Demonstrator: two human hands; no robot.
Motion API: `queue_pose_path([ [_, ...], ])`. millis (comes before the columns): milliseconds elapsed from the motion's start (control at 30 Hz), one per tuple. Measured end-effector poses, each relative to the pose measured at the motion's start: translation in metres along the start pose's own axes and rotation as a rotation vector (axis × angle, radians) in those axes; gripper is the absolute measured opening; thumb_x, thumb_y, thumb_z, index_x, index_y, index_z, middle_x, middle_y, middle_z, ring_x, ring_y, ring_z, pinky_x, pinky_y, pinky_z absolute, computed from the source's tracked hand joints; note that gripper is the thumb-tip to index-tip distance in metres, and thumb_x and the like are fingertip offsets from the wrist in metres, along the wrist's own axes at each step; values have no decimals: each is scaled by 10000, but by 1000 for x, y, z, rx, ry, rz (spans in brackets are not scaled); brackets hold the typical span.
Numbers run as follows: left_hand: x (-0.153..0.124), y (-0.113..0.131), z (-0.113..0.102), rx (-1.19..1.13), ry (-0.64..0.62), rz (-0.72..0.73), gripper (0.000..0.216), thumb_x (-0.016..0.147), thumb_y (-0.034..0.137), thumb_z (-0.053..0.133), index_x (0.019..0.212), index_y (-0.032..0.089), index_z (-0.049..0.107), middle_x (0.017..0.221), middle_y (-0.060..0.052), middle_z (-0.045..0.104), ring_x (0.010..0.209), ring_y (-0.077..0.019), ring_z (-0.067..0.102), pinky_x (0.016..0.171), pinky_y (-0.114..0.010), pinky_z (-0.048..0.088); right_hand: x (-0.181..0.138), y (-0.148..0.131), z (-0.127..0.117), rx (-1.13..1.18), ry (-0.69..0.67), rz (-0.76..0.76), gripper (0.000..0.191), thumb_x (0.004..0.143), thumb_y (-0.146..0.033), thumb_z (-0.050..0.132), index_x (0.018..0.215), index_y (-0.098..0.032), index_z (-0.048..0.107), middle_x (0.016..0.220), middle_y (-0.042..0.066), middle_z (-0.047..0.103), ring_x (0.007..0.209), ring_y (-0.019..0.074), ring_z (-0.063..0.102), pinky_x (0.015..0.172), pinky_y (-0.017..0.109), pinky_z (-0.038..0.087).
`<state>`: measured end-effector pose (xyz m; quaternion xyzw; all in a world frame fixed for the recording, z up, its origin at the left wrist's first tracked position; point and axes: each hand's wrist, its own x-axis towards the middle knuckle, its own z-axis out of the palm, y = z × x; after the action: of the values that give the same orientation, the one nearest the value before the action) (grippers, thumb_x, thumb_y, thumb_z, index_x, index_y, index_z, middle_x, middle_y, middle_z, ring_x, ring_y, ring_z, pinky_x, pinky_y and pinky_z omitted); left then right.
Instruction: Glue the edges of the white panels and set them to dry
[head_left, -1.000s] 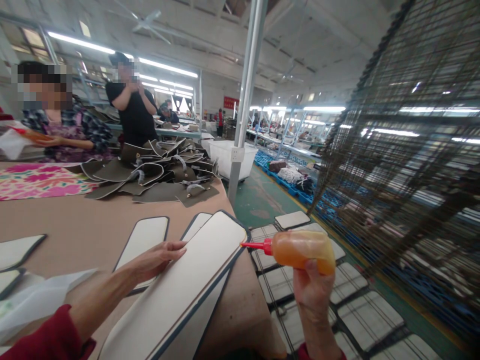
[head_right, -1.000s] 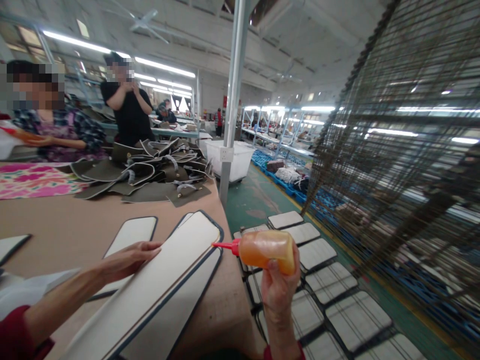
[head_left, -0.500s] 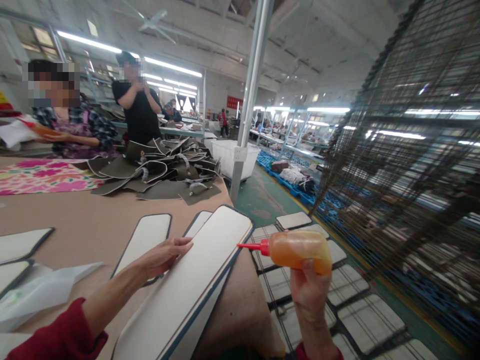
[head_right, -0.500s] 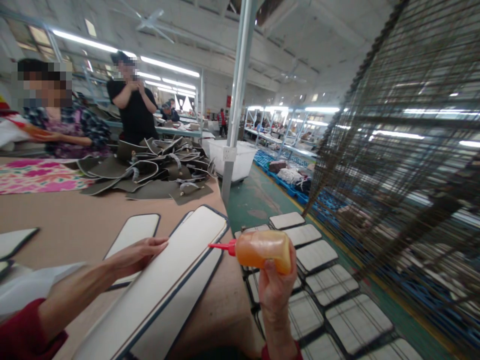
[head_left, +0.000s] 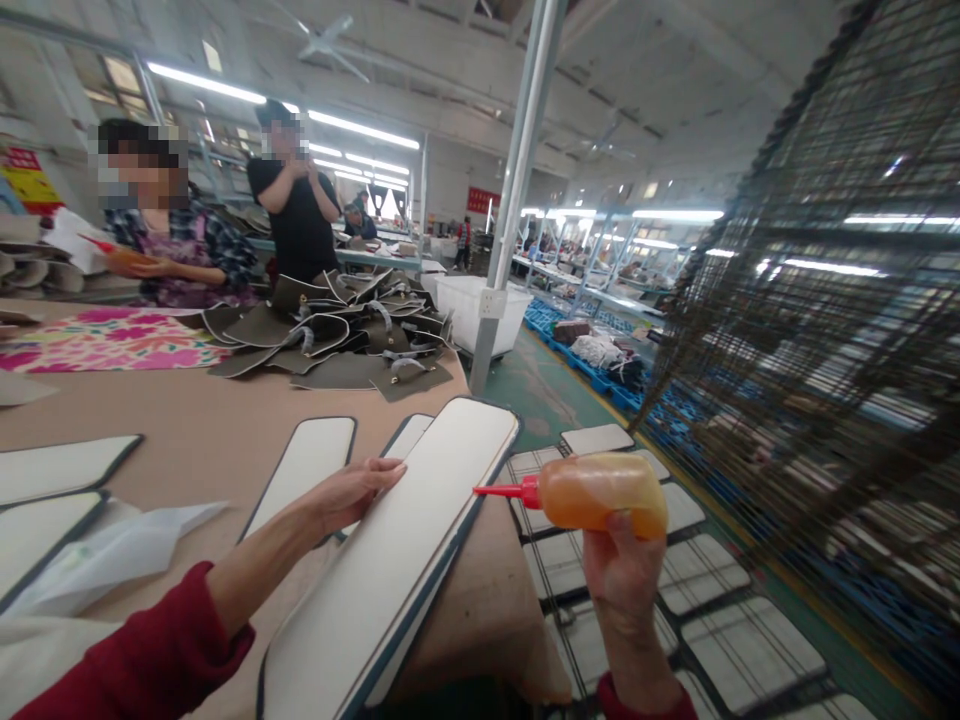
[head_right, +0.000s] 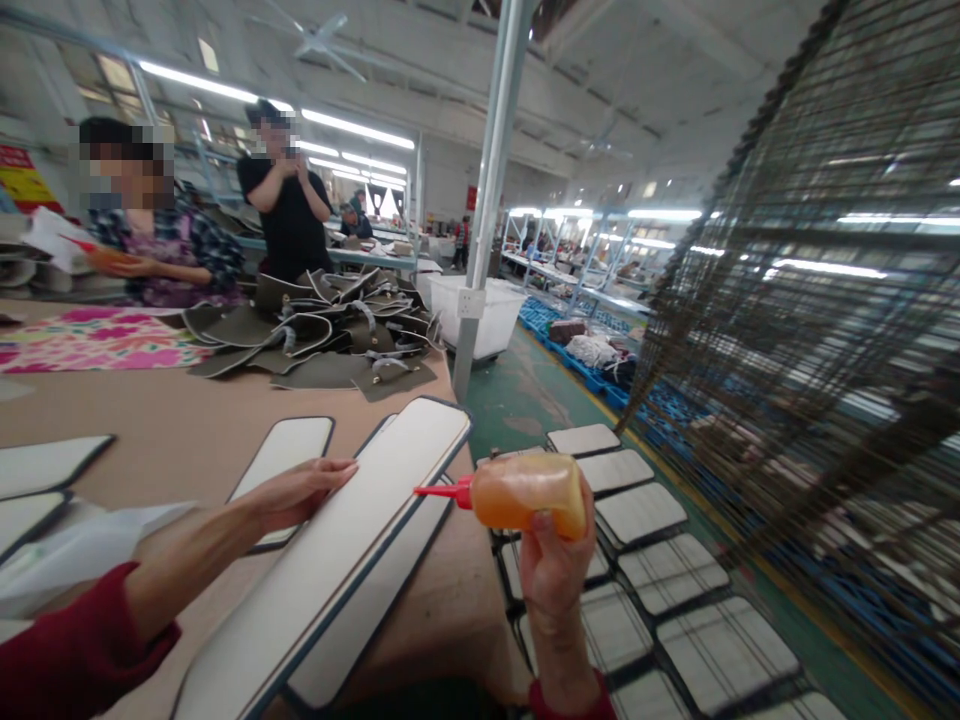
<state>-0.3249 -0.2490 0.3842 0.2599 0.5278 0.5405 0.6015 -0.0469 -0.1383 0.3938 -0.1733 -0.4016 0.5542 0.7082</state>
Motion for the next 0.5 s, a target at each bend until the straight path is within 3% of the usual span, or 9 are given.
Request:
queue_pose_path([
  [133,-2,5,6,2,49,-5,383,532,360,892,747,131,671,667,-17,701,604,-144,617,547,-219,454,0,-2,1,-15,-26,7,517,600,-320,814,1072,-188,647,972,57,735,830,233,708,739,368,592],
  [300,-9,13,16,22,52,26,376,481,337,907,598,136,611,498,34,589,498,-112,536,477,-207,398,-1,-3,0,30,-48,14,482,603,-281,825,1045,-188,655,948,42,743,846,194,709,750,297,586],
  [500,-5,14,16,-1,79,14,317,554,304,881,676,112,660,609,-35,686,554,-143,602,520,-219,455,-4,-5,1,30,-102,29,441,640,-298,810,1042,-197,659,974,47,742,874,209,708,779,334,583],
])
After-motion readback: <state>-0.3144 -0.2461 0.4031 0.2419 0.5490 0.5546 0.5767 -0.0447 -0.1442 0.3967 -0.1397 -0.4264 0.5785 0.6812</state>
